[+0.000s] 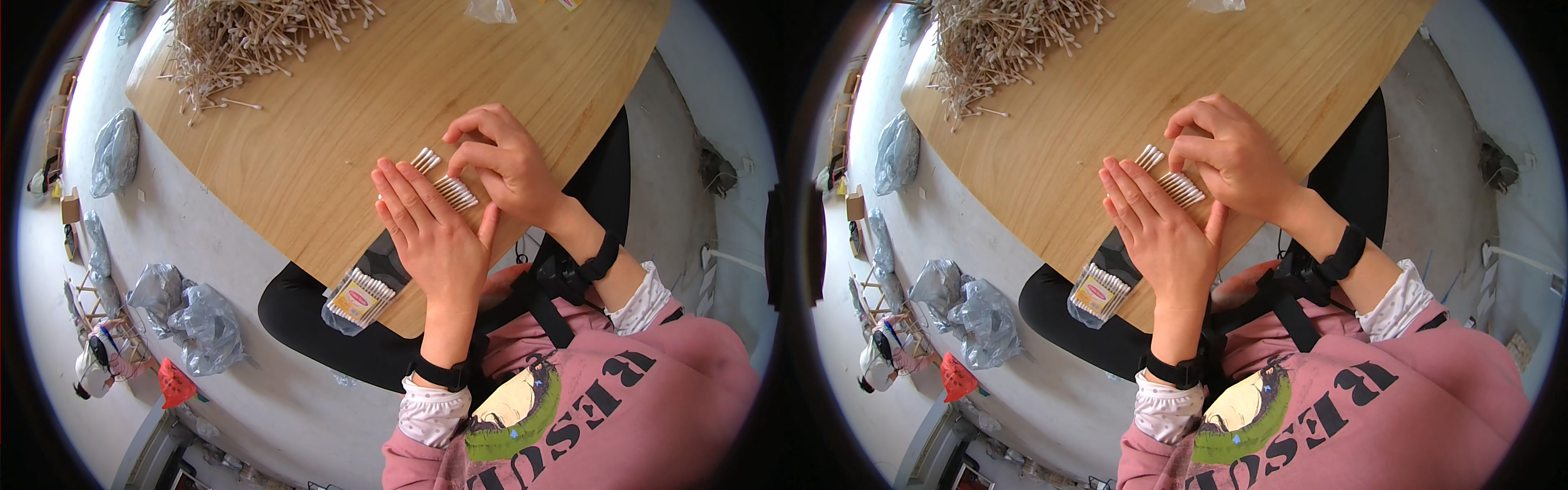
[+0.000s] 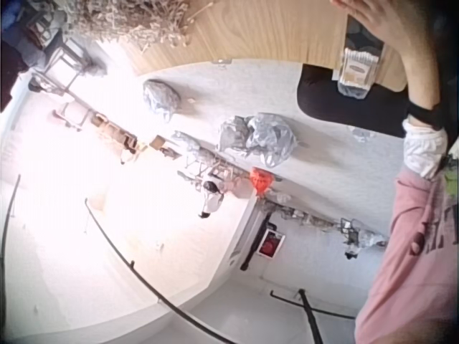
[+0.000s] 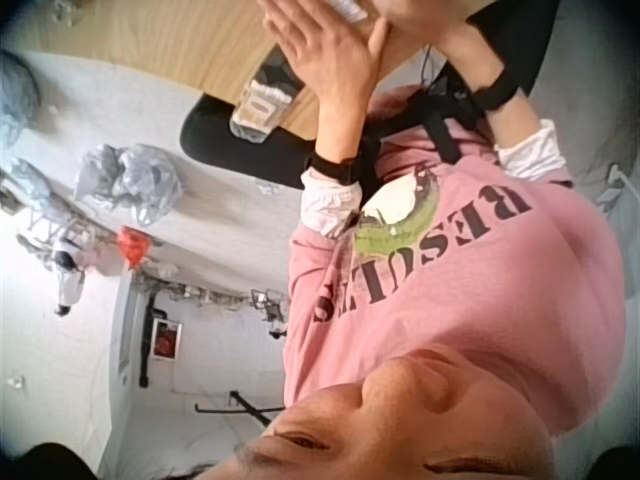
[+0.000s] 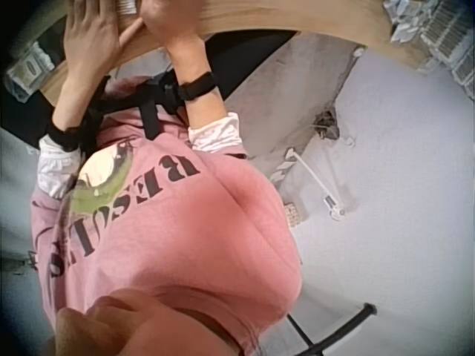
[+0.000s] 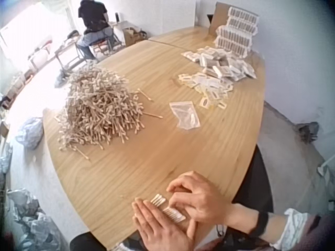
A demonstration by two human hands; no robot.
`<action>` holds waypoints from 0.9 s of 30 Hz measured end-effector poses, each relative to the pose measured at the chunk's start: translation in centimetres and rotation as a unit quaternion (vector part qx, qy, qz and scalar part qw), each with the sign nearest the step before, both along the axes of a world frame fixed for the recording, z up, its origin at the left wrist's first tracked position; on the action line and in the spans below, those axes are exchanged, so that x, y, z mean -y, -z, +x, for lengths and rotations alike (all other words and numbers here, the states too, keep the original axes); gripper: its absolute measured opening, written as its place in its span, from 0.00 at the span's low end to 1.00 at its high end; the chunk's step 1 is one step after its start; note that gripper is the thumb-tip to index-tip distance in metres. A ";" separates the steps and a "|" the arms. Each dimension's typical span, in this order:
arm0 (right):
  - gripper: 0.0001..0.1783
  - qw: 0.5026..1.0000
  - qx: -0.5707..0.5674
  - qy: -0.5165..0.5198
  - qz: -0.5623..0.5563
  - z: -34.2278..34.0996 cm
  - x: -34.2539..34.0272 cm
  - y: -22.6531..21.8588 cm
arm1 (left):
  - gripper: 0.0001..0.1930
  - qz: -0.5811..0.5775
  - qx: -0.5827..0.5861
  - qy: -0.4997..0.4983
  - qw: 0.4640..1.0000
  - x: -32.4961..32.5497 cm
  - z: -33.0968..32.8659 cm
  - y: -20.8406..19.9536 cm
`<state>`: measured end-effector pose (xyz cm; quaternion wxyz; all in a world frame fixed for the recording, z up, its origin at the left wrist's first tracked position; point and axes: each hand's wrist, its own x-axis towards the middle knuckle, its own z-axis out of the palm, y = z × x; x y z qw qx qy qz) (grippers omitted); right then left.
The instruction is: Counting and packaging cotton swabs into plastic bags.
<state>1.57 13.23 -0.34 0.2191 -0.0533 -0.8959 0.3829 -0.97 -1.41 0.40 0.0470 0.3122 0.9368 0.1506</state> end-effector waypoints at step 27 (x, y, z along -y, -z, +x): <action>0.07 0.999 0.002 0.029 0.025 -0.6 0.5 0.0 | 0.57 -0.002 0.007 0.002 1.000 0.0 0.0 0.1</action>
